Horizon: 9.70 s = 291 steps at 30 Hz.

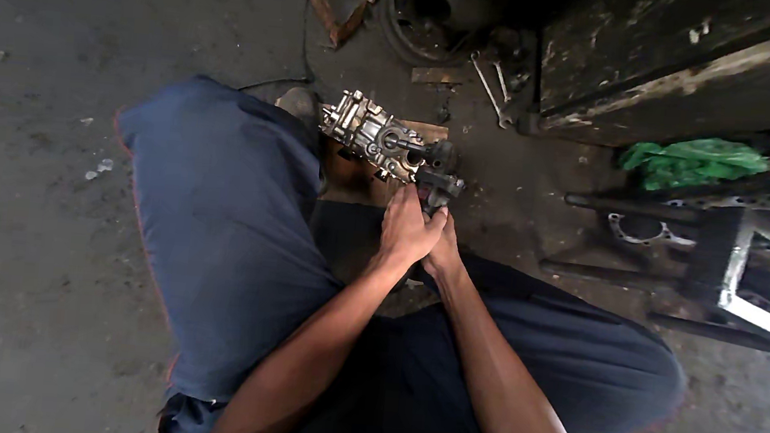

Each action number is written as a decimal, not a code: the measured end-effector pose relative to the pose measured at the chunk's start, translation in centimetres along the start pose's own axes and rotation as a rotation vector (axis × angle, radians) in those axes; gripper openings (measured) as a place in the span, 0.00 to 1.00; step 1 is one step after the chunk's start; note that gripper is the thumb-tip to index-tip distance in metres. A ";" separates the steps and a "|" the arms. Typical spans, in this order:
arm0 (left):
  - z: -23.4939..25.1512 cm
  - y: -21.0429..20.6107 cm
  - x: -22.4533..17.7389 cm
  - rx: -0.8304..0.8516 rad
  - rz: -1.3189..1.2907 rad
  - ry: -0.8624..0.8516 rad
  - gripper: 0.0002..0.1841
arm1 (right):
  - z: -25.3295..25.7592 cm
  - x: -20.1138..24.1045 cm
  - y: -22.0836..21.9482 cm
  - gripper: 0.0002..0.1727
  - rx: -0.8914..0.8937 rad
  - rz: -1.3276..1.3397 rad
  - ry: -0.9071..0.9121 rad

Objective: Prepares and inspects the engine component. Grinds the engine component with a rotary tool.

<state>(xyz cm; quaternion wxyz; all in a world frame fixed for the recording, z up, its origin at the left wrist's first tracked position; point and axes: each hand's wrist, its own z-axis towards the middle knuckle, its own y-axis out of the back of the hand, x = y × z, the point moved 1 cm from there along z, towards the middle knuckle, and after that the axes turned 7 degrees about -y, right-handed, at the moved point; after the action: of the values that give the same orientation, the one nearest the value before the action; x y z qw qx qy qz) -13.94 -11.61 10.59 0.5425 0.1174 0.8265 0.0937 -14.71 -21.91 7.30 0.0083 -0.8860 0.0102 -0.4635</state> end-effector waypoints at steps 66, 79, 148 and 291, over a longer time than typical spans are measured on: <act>0.1 0.3 0.8 0.015 0.153 -0.016 0.34 | -0.5 -2.1 -1.4 0.25 -0.057 0.142 -0.089; -1.5 -0.3 0.1 -0.002 0.111 -0.057 0.39 | -2.0 0.0 -0.2 0.31 -0.096 -0.072 -0.031; -2.8 0.0 1.3 -0.231 -0.353 0.069 0.30 | -3.2 2.2 -1.7 0.31 0.035 -0.523 -0.099; -0.1 -1.9 2.7 -0.171 -0.018 -0.066 0.33 | -0.1 -2.8 -0.6 0.34 0.023 0.166 -0.041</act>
<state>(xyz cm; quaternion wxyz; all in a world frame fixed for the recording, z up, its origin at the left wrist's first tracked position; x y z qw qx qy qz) -15.23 -12.63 7.77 0.5785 0.0664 0.7981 0.1551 -16.36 -21.25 5.12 0.0570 -0.8912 0.0781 -0.4431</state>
